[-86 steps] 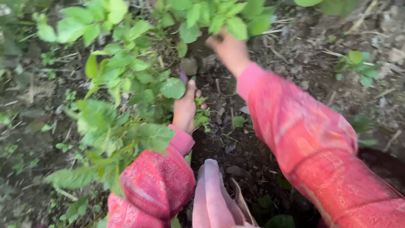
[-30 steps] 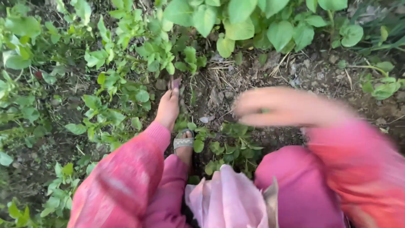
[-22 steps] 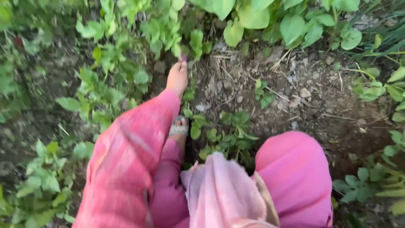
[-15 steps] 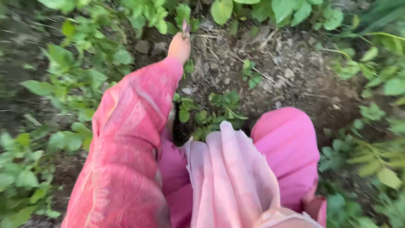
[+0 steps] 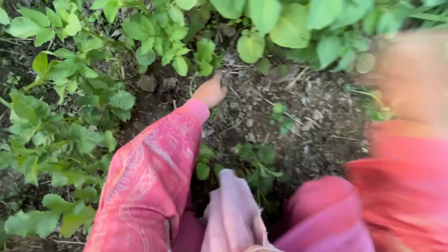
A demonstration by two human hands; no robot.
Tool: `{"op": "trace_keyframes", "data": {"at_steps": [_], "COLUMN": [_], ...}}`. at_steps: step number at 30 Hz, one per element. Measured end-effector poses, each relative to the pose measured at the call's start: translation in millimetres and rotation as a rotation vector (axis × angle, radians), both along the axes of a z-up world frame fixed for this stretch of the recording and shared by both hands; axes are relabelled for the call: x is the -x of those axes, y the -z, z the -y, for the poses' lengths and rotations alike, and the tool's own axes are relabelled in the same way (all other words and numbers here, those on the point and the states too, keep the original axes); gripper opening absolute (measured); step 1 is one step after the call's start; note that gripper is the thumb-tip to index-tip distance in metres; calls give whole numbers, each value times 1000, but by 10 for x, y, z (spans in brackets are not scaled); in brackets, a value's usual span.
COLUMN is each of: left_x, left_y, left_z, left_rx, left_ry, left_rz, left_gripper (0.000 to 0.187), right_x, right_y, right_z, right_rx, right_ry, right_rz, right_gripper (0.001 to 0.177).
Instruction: The person repeatedly pulls small weeds from the soil by hand in a garden bed, moving between different patches and gathering the removed weeds in their hands. The person uses a small purple hand tool to loosen soil around some weeds before pulling them out.
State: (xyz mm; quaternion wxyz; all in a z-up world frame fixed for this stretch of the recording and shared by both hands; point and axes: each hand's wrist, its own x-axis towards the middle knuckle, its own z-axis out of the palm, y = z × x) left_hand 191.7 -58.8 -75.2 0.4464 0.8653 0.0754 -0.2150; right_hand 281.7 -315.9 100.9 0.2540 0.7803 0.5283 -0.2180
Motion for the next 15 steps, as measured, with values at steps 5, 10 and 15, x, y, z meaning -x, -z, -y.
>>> {"op": "trace_keyframes", "data": {"at_steps": [5, 10, 15], "left_x": [-26, 3, 361], "left_y": [-192, 241, -394], "left_z": [-391, -790, -929], "left_rx": [-54, 112, 33], "left_ry": [23, -305, -292], "left_rz": [-98, -53, -106], "left_gripper": [49, 61, 63], "right_x": [68, -242, -275], "right_y": [2291, 2787, 2352], "right_z": [-12, -640, -1012], "right_rx": [-572, -942, -1197], "right_ry": [1228, 1349, 1256], "right_rz": [-771, -720, -626], "right_gripper": [48, 24, 47]}}
